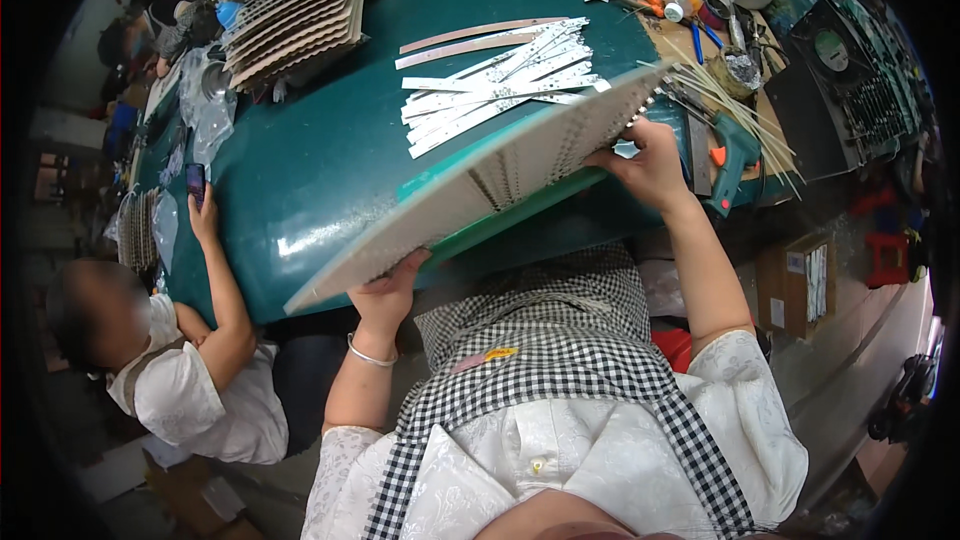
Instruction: The person separates individual LED strips from larger panels by hand. They pick up a panel, snap off a strip, and place it on the table, repeating this process for multiple panels throughout the clip.
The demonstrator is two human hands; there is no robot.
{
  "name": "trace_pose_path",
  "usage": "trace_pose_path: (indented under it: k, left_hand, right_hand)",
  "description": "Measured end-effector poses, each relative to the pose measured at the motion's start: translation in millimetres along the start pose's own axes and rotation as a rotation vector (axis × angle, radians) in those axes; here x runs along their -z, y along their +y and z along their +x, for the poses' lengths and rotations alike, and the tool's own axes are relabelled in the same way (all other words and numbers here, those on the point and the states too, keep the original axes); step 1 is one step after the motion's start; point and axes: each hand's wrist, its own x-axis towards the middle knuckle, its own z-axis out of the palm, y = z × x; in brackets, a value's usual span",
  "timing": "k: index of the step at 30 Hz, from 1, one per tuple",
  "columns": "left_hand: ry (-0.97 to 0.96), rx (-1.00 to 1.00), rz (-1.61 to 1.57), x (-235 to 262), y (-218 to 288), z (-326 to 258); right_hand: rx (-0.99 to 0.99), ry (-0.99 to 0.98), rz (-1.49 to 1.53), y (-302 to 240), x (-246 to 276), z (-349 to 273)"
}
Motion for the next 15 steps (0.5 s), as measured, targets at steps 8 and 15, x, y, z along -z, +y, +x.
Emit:
trace_pose_path:
  k: [8, 15]
  left_hand:
    - [-0.117, -0.354, -0.126, -7, -13, -10]
    - [-0.183, -0.466, -0.030, -4, -4, -6]
  right_hand:
    - [0.194, 0.148, 0.218, 22, -14, -24]
    - [-0.001, 0.129, 0.379, 12, -14, -29]
